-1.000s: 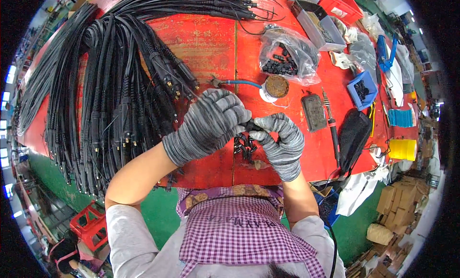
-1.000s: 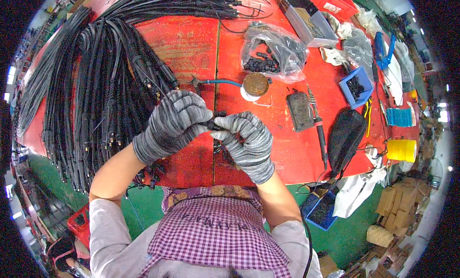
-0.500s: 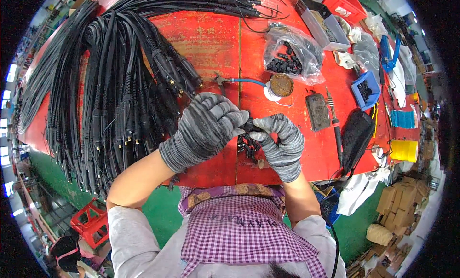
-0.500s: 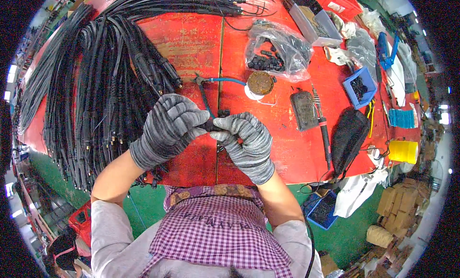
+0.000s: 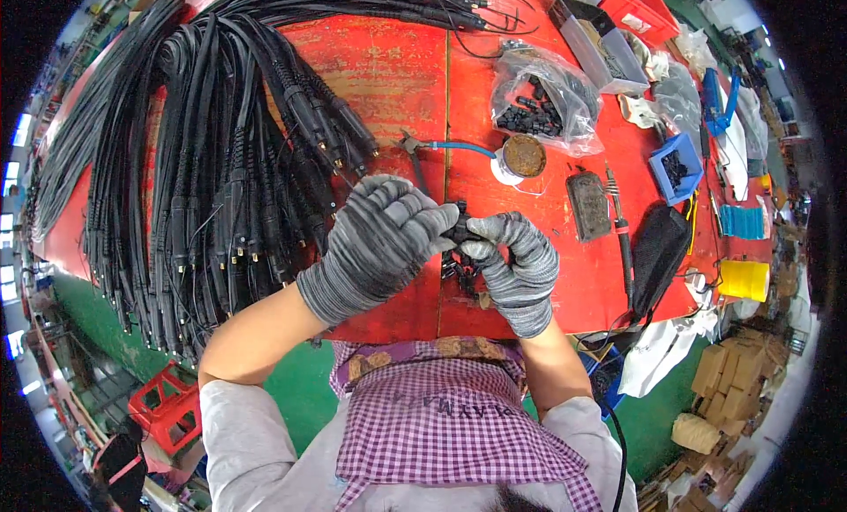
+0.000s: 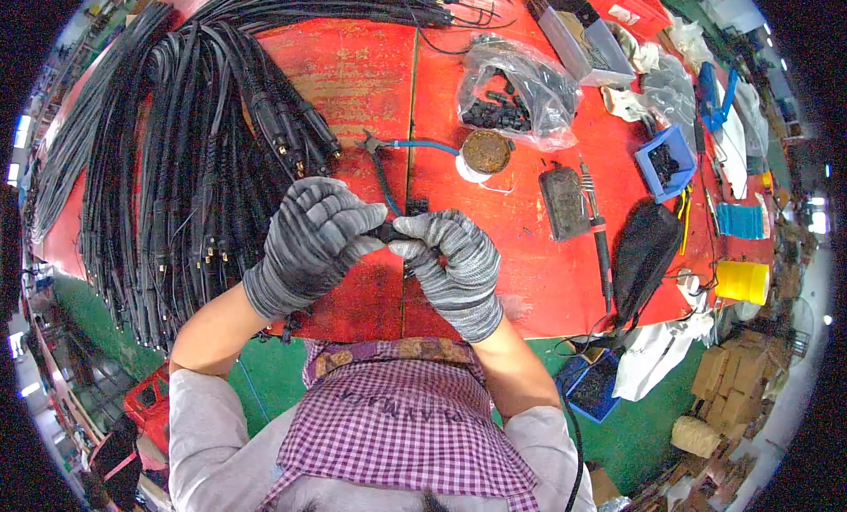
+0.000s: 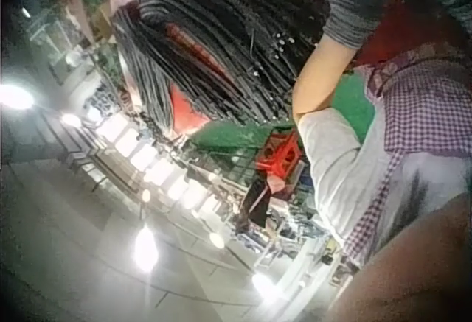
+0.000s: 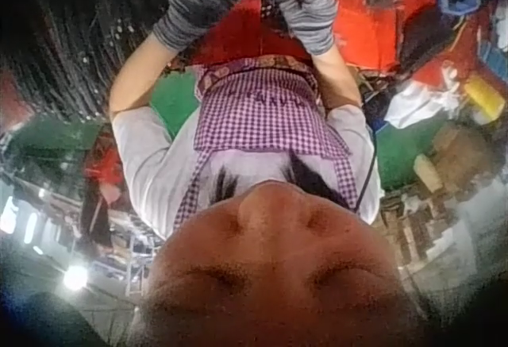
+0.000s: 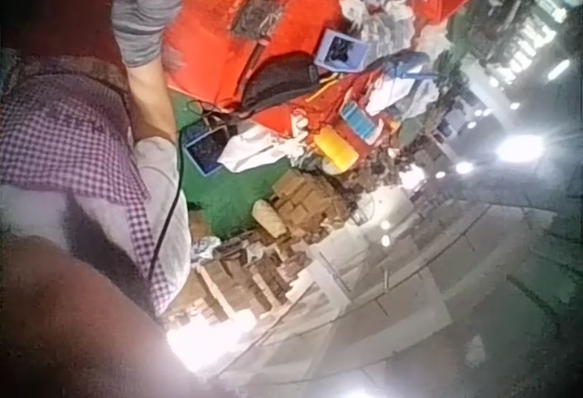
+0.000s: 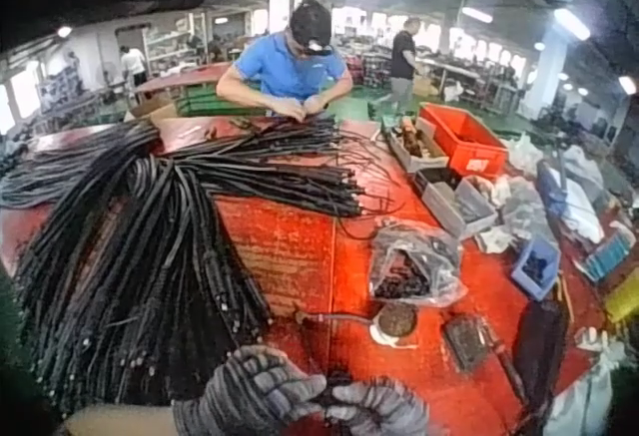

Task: The person solders electronic components to wires on a workbench using a soldering iron and solder wire, while holding the components with pliers.

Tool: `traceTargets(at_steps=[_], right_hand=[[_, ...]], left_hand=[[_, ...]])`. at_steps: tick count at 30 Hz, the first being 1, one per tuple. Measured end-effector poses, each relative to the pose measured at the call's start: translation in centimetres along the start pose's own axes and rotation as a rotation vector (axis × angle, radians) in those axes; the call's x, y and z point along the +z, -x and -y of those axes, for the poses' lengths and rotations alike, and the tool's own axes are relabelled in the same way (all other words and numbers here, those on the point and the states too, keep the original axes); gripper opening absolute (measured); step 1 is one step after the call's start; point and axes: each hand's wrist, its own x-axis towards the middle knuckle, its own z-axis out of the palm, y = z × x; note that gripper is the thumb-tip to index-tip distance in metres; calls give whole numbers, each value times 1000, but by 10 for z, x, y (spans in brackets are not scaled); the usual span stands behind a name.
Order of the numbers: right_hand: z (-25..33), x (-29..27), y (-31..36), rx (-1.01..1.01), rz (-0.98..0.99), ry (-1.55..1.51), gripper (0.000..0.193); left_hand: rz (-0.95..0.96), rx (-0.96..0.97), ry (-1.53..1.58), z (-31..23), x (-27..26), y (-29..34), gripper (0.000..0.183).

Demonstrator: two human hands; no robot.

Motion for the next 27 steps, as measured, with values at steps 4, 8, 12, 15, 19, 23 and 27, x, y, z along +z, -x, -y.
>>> traceTargets(at_steps=[4, 8, 12, 15, 19, 23, 27], right_hand=[[-4, -1, -2, -85, 55, -10, 27], [2, -4, -10, -212, 83, 227, 29], [-5, -5, -10, -306, 185, 447, 31], [-4, 0, -9, -302, 179, 488, 19], [-2, 1, -10, -248, 200, 484, 20], [-4, 4, -8, -347, 146, 460, 20], [-7, 6, -2, -366, 116, 440, 21]], left_hand=[[184, -166, 371, 6, 2, 7, 24], [268, -167, 374, 8, -2, 9, 26], [270, -138, 319, 7, -1, 9, 28], [188, -139, 343, 5, -1, 8, 29], [60, -40, 183, 8, 1, 11, 31], [41, 50, 160, 10, 0, 9, 29], [123, 52, 116, 10, -1, 7, 24]])
